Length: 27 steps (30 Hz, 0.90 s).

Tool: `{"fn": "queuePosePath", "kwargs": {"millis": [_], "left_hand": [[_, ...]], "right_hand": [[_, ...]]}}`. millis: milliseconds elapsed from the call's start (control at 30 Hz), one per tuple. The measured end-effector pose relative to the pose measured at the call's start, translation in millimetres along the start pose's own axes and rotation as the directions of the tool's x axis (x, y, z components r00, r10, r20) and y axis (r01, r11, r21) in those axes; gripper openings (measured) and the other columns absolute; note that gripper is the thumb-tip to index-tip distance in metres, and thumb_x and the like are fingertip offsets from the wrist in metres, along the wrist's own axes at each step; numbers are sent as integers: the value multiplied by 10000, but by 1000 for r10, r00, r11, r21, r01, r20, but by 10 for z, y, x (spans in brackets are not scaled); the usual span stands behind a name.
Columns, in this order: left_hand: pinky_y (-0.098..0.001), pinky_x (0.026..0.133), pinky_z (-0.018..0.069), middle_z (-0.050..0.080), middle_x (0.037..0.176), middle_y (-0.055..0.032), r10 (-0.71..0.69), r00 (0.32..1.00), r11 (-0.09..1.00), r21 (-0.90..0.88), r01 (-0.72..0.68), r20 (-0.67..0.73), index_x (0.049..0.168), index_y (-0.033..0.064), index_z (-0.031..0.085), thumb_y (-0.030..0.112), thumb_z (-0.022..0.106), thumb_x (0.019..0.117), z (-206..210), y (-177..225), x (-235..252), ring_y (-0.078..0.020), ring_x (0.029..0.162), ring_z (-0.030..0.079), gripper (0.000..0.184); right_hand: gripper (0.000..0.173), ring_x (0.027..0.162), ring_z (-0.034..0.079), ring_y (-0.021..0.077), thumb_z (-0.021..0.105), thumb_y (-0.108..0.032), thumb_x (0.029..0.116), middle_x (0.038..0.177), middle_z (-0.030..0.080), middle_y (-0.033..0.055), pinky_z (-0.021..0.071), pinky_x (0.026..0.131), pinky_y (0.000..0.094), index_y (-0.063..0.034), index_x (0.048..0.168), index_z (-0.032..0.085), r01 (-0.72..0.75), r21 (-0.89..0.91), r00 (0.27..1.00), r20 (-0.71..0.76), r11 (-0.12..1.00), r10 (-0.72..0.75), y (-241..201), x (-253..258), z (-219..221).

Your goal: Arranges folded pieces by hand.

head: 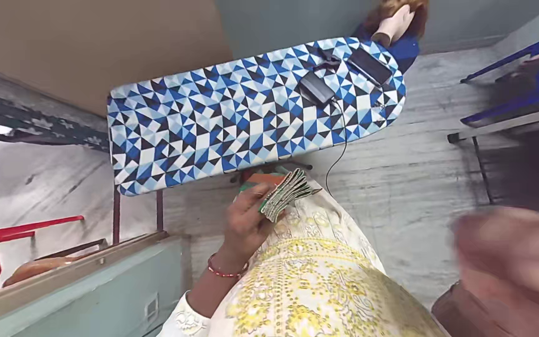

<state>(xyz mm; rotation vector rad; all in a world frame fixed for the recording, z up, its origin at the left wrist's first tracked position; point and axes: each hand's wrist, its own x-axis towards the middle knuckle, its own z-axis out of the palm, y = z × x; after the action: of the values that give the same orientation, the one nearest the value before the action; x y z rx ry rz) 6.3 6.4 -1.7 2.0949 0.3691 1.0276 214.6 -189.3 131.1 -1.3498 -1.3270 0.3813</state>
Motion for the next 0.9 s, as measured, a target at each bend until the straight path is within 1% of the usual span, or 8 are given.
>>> {"fn": "queuePosePath", "kwargs": {"millis": [33,100,167,233,367,500,767,900], "left_hand": [[-192,1023,496,678,1184,-39,1,1000,1000,-14,-1,-3,1109,63,696,237,681,993,15,-26,31,-21,1149,614,210],[-175,999,484,661,1112,-53,-6,1000,999,-43,6,5,1064,54,691,224,692,981,51,-89,86,-26,1115,603,190],[-158,981,482,658,1085,-56,-12,1000,996,-87,14,29,1041,44,704,225,708,967,67,-159,135,-15,1093,600,196],[-154,988,479,657,1094,-52,-20,997,991,-133,31,76,1028,39,713,217,736,942,34,-225,175,-6,1100,595,199],[-176,971,490,684,1090,-114,-5,976,988,-149,39,219,1055,8,744,224,736,932,-172,-356,286,-55,1077,622,248],[-179,958,492,685,1086,-137,15,950,984,-174,42,312,1058,6,750,220,702,943,-361,-472,335,-77,1060,632,247],[-170,962,491,680,1089,-113,51,939,960,-276,49,341,1069,14,747,255,701,947,-684,-685,299,-53,1066,623,274],[-215,987,482,689,1086,-123,50,933,953,-296,62,356,1070,5,753,252,707,941,-742,-690,280,-92,1072,625,282]], "right_hand": [[242,836,638,-65,515,-376,1069,921,690,-146,520,740,110,-211,1072,693,-57,39,998,-25,998,58,169,-37,169],[257,801,634,-62,519,-308,1075,919,692,-87,550,714,128,-110,1106,680,-226,140,973,73,964,218,435,-153,513],[284,892,674,5,562,-192,1044,1040,712,-4,587,792,197,14,1226,636,-393,283,919,143,875,367,599,-217,858],[334,989,688,55,575,-116,1010,1156,692,39,593,853,233,68,1288,559,-478,398,874,131,783,467,679,-148,1091],[193,899,684,23,600,-69,975,1058,701,-19,583,763,196,-8,1157,586,-495,486,825,2,720,566,640,112,1394],[163,862,684,22,629,-42,954,996,703,-35,585,751,195,-34,1113,595,-492,497,802,-61,715,594,555,212,1620],[207,844,680,25,630,-38,945,1022,712,-23,574,704,188,-17,1148,602,-492,471,773,-150,732,616,430,277,2070],[228,881,689,27,629,-31,943,1032,712,-22,590,746,197,3,1168,604,-481,440,769,-203,758,606,394,257,2185]]}}
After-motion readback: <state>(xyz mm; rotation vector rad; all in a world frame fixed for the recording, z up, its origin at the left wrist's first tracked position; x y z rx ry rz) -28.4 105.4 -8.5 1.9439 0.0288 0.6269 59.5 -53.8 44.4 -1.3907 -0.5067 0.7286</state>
